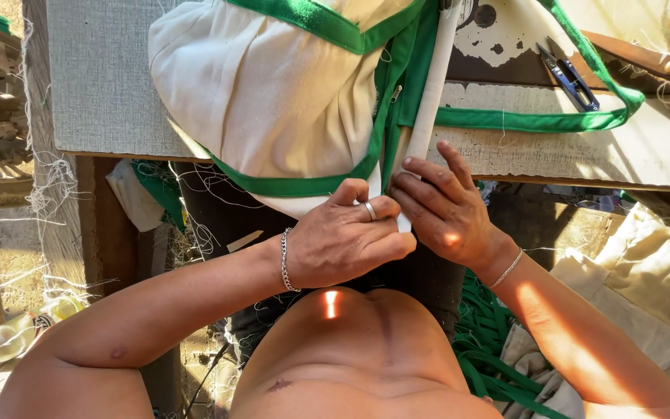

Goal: Sewing a canvas tote bag with green straps using an industrial sewing machine.

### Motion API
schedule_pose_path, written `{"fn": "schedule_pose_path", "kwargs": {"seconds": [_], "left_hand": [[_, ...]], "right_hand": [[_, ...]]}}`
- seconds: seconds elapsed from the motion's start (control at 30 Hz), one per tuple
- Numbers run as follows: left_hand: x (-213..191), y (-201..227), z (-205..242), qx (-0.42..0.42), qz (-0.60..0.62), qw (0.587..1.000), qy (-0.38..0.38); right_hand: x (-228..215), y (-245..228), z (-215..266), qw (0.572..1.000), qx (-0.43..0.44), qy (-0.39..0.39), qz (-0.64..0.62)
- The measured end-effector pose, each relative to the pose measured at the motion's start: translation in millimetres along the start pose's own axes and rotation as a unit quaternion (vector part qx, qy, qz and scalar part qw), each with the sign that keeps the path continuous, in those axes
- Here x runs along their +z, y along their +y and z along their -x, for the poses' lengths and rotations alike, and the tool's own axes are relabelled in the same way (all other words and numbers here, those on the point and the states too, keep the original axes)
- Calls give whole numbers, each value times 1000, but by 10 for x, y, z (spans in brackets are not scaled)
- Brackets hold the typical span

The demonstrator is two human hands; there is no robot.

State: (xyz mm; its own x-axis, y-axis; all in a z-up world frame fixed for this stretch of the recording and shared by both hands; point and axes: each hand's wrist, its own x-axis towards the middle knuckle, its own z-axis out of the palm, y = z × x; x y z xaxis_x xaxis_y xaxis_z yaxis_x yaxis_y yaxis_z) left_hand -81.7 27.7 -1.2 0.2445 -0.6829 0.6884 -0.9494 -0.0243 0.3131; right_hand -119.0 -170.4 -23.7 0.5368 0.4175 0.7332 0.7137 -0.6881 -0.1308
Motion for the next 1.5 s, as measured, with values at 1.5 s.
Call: {"fn": "schedule_pose_path", "kwargs": {"seconds": [1.5], "left_hand": [[-82,-649,-433,-54,-70,968,-234]], "right_hand": [[-375,40,71,991,53,-114,-46]]}}
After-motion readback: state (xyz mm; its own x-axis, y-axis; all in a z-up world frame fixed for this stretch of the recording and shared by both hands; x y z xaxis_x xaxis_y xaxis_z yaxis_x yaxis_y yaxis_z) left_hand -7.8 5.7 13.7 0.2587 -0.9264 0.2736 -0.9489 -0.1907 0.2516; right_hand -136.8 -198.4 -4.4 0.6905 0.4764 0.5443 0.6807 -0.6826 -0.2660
